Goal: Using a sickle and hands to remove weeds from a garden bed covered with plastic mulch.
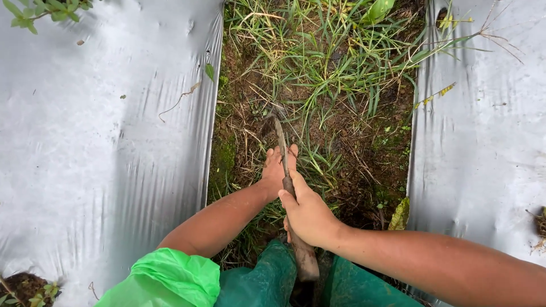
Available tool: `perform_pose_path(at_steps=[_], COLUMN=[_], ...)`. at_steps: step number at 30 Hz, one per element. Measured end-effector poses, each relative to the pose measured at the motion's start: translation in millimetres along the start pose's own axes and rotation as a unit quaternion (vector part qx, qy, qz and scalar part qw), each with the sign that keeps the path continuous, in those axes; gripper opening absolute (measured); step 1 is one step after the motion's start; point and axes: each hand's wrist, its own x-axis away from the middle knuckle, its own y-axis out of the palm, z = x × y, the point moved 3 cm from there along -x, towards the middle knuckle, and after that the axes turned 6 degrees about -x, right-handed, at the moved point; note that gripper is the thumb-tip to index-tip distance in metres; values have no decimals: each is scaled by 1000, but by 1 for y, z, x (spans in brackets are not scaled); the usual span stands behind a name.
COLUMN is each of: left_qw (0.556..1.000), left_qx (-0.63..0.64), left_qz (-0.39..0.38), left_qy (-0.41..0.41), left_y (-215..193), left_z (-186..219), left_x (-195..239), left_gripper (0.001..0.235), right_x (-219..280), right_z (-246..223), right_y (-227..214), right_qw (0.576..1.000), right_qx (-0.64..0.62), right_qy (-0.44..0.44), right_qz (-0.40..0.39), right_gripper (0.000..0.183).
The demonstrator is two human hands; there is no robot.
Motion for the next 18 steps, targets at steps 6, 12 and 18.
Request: perform_pose_path(at_steps=[6,12,18], left_qw=[999,710,985], left_qx=[0,-621,127], left_qz=[-1,-329,-87], left_qy=[42,39,-74], left_y=[67,143,48], left_z=[-33,14,-7], left_x=[-39,-17,-33], left_gripper=[29,49,38], right_x=[4,-11,4], right_z=[-37,2,-34], right_y=[-4,8,-6], right_qw=[992,997,995], right_qx=[8,-38,-26], right_qy=[-90,56,-59], right_qz=[89,-26,78], right_gripper=[64,63,64])
